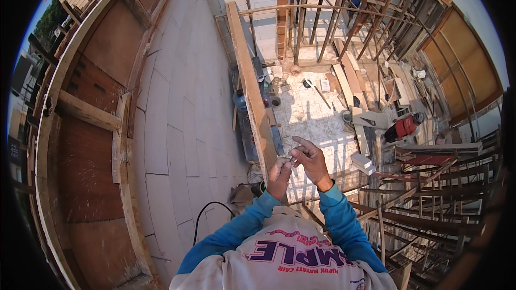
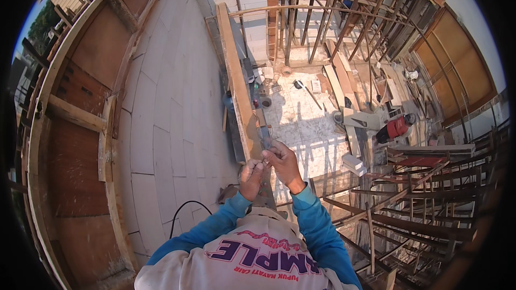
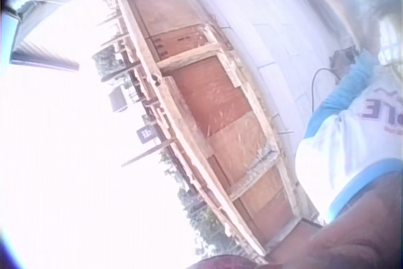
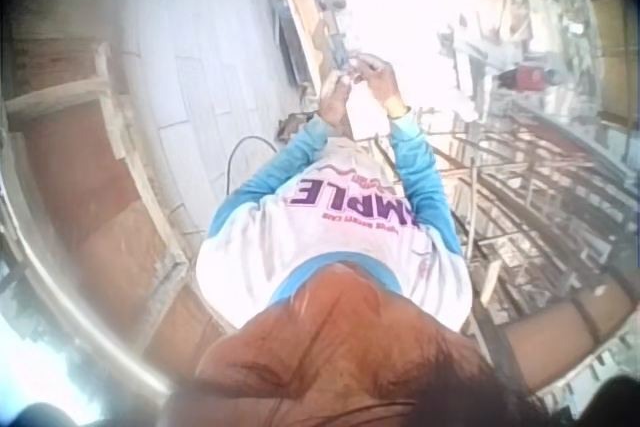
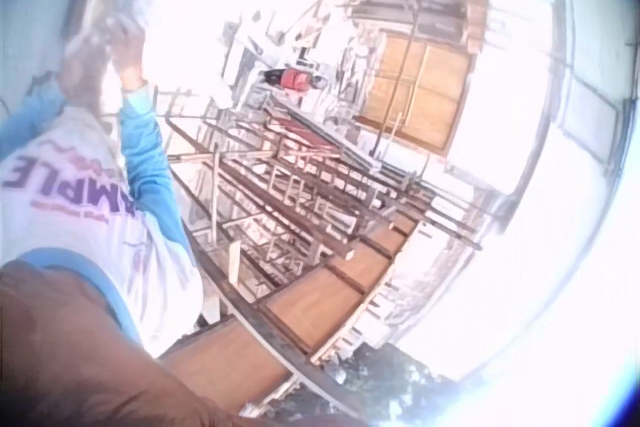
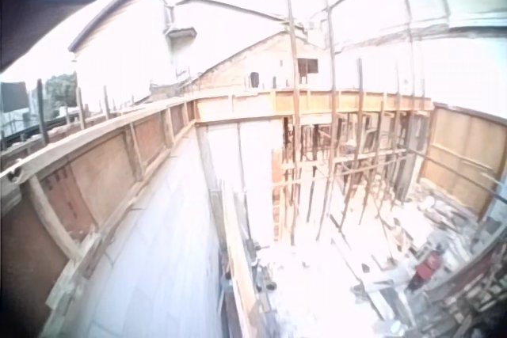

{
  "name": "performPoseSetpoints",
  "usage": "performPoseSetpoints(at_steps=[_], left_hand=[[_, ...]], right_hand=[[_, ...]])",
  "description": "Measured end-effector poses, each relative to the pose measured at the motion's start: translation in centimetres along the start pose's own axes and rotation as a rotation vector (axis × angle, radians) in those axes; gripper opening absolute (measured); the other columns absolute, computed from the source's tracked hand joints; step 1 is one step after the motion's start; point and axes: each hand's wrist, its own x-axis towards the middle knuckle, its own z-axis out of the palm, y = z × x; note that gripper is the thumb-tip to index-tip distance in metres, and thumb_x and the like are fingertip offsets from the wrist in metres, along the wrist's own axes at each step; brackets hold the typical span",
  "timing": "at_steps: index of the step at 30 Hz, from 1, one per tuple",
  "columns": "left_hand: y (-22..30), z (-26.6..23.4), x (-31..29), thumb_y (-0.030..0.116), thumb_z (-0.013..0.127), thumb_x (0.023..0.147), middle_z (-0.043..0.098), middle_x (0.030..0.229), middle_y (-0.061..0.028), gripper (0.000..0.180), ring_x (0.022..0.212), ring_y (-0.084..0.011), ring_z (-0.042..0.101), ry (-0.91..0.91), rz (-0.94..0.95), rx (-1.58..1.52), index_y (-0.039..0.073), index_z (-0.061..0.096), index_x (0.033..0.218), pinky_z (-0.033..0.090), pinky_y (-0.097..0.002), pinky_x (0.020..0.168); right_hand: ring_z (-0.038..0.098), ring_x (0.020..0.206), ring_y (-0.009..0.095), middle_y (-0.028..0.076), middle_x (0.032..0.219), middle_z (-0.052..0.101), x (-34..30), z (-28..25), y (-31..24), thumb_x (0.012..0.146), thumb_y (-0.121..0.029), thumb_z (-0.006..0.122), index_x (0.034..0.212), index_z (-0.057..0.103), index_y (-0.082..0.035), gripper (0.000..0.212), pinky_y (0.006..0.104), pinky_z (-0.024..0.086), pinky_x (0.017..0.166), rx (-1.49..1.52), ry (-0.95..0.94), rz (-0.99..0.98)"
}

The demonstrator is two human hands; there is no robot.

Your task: The person stands on a wooden framework at a construction site, using an axe to hammer nails and then cutting and twisting pieces of wire by hand to secure rebar components.

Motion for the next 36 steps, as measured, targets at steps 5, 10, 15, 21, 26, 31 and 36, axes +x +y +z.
performPoseSetpoints(at_steps=[5, 10, 15, 21, 26, 31, 36], left_hand=[[1.0, -4.8, 1.4, 0.029, 0.05, 0.098, 0.043, 0.072, 0.0063, 0.023, 0.063, -0.0019, 0.037, 0.029, 0.05, 0.041, 0.006, 0.053, 0.099, 0.032, -0.0188, 0.056], [3.7, -9.6, 1.6, 0.024, 0.046, 0.1, 0.041, 0.075, 0.0037, 0.023, 0.067, -0.0042, 0.035, 0.042, 0.121, 0.169, 0.003, 0.054, 0.099, 0.034, -0.0211, 0.061], [7.5, -15.7, 1.1, 0.028, 0.047, 0.1, 0.045, 0.078, 0.0025, 0.026, 0.073, -0.0057, 0.04, 0.17, 0.205, 0.292, 0.003, 0.055, 0.097, 0.037, -0.022, 0.068], [11.8, -23.1, -3.6, 0.032, 0.05, 0.098, 0.046, 0.076, 0.0055, 0.029, 0.068, -0.0031, 0.038, 0.501, 0.335, 0.125, 0.003, 0.057, 0.097, 0.033, -0.0198, 0.062], [10.5, -23.8, -7.9, 0.032, 0.055, 0.096, 0.042, 0.068, 0.0065, 0.028, 0.058, -0.0024, 0.034, 0.701, 0.353, -0.138, 0.004, 0.057, 0.096, 0.026, -0.0198, 0.051], [10.6, -23.4, -8.9, 0.029, 0.054, 0.097, 0.043, 0.068, 0.0067, 0.025, 0.057, -0.0025, 0.034, 0.97, 0.425, -0.191, 0.004, 0.057, 0.097, 0.026, -0.0197, 0.051], [11.1, -23.1, -9.0, 0.027, 0.054, 0.097, 0.044, 0.07, 0.0065, 0.022, 0.058, -0.0022, 0.034, 1.204, 0.438, -0.149, 0.004, 0.057, 0.098, 0.027, -0.0193, 0.051]], right_hand=[[0.06, 0.071, 0.01, 0.009, 0.087, 0.066, 3.6, 3.3, -0.7, 0.088, -0.007, 0.064, 0.127, 0.051, 0.002, 0.042, 0.0229, 0.051, 0.062, 0.056, 0.018, -0.055], [0.059, 0.071, 0.009, 0.008, 0.086, 0.066, 5.9, 6.7, -0.2, 0.088, -0.01, 0.065, 0.125, 0.054, 0.001, 0.04, 0.0228, 0.051, 0.062, -0.066, -0.072, 0.019], [0.06, 0.072, 0.01, 0.006, 0.086, 0.066, 8.5, 12.9, -0.4, 0.088, -0.015, 0.067, 0.118, 0.06, 0.0, 0.034, 0.0246, 0.05, 0.062, -0.188, -0.224, 0.055], [0.064, 0.074, 0.016, 0.009, 0.087, 0.069, 13.2, 24.2, -3.1, 0.086, -0.015, 0.067, 0.099, 0.069, -0.003, 0.018, 0.0281, 0.05, 0.065, -0.495, -0.76, -0.405], [0.064, 0.075, 0.016, 0.01, 0.087, 0.069, 14.7, 31.5, -2.0, 0.084, -0.013, 0.068, 0.101, 0.069, -0.003, 0.019, 0.0303, 0.05, 0.069, -0.608, -1.101, -0.729], [0.065, 0.074, 0.013, 0.008, 0.087, 0.07, 13.5, 35.6, 0.8, 0.085, -0.015, 0.069, 0.106, 0.066, -0.001, 0.025, 0.0269, 0.052, 0.065, -0.352, -1.092, -0.075], [0.064, 0.08, 0.014, 0.011, 0.096, 0.068, 13.0, 38.2, 3.0, 0.088, -0.009, 0.065, 0.111, 0.063, 0.006, 0.028, 0.0242, 0.054, 0.066, -0.105, -1.233, 0.248]])
